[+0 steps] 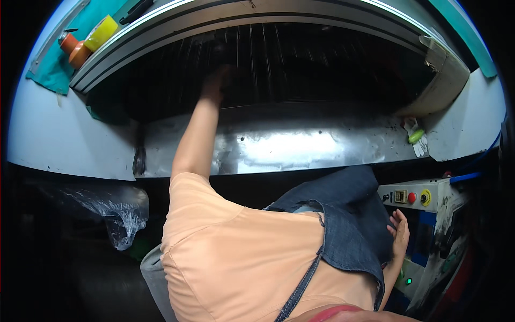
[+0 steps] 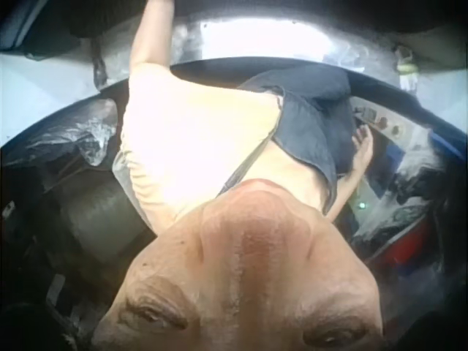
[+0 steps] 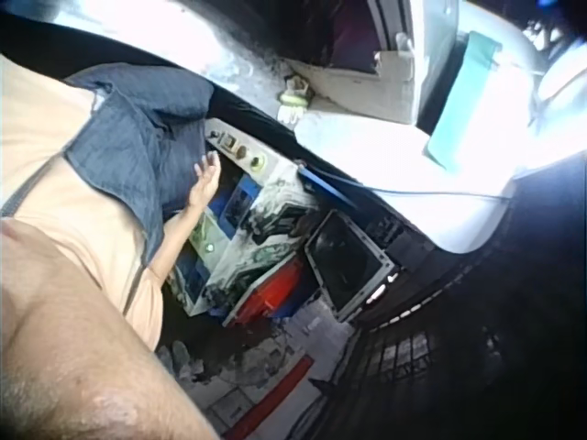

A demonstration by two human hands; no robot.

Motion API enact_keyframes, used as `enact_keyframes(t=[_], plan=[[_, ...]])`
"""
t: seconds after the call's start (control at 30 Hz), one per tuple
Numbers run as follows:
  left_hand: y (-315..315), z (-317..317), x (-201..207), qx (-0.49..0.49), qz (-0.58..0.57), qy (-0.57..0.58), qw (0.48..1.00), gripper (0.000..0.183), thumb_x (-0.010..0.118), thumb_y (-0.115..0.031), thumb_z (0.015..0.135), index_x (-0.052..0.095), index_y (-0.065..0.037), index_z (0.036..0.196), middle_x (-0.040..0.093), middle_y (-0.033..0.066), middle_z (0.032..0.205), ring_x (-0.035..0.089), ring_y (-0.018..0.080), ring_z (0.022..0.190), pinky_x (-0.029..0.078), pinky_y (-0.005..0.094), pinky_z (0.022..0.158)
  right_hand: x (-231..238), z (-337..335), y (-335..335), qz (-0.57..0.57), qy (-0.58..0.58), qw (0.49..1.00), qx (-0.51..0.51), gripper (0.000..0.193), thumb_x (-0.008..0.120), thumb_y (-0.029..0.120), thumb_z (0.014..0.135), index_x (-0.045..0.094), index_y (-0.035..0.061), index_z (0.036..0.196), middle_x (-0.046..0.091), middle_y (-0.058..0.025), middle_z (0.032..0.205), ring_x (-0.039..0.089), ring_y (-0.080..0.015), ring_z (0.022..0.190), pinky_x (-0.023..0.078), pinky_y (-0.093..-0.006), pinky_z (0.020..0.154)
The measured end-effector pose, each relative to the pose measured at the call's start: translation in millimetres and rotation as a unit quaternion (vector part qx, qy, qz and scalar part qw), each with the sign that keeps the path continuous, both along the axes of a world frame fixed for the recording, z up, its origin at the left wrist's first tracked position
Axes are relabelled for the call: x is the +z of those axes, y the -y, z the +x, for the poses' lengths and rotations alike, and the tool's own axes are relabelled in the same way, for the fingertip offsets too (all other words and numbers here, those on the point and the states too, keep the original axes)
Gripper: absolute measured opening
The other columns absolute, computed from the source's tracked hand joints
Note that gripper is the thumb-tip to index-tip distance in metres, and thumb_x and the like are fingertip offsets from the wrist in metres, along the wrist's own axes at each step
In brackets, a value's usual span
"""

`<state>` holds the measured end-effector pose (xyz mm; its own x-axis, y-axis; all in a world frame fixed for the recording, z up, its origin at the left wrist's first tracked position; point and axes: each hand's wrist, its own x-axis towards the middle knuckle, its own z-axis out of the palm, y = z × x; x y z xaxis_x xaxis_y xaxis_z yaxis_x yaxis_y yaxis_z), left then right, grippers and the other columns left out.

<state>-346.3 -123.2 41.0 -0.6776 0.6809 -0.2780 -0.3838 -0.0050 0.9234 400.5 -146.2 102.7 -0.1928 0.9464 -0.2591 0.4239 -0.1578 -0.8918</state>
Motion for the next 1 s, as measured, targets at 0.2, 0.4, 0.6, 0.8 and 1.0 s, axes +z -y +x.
enact_keyframes(t=[0.2,0.4,0.6,0.8,1.0], plan=[[33.5,-146.4,-53.4,-0.026,-0.103,-0.042,0.993,0.077,0.077,-0.040,0.082,0.044,-0.004,0.142,0.053,0.0121,0.137,0.052,0.0173,0.122,0.048,0.0340,0.099,4.3,3.8,2.8,-0.007,0.030,0.999,-0.038,0.059,0.042,0.049,0.104,0.050,0.0030,0.140,0.056,-0.0126,0.134,0.057,-0.0211,0.119,0.049,-0.0309,0.091],[39.3,-182.2,-83.9,0.124,-0.395,-0.426,0.804,0.056,0.065,-0.048,0.089,0.064,-0.001,0.120,0.067,0.0128,0.109,0.066,0.0255,0.097,0.050,0.0380,0.093,-6.5,4.3,2.8,0.001,0.039,0.998,-0.052,0.055,0.045,0.047,0.104,0.053,0.0032,0.137,0.058,-0.0110,0.132,0.058,-0.0190,0.117,0.049,-0.0293,0.090],[0.5,-0.1,-14.2,0.259,-0.235,-0.780,0.519,0.052,0.065,-0.036,0.089,0.057,0.001,0.124,0.062,0.0186,0.119,0.055,0.0394,0.115,0.045,0.0495,0.097,-25.1,22.2,22.3,0.080,0.130,0.985,-0.084,0.038,0.053,0.031,0.103,0.062,0.0040,0.128,0.066,-0.0078,0.119,0.064,-0.0145,0.101,0.051,-0.0256,0.080],[-57.5,175.6,-27.6,-0.115,0.008,-0.591,0.798,0.023,0.063,-0.025,0.088,0.069,-0.005,0.097,0.065,0.0183,0.101,0.059,0.0368,0.103,0.046,0.0463,0.094,-47.1,40.1,19.4,0.181,0.285,0.938,-0.081,0.028,0.055,0.024,0.101,0.067,0.0022,0.114,0.067,-0.0109,0.104,0.064,-0.0208,0.088,0.050,-0.0307,0.079],[-90.8,270.0,-42.7,-0.215,0.023,-0.621,0.753,0.020,0.060,-0.021,0.083,0.067,-0.002,0.080,0.063,0.0180,0.087,0.060,0.0365,0.089,0.047,0.0480,0.083,-62.9,15.2,36.8,0.288,0.424,0.858,-0.031,0.020,0.057,0.022,0.095,0.070,0.0081,0.103,0.059,-0.0134,0.095,0.055,-0.0349,0.093,0.043,-0.0441,0.087]])
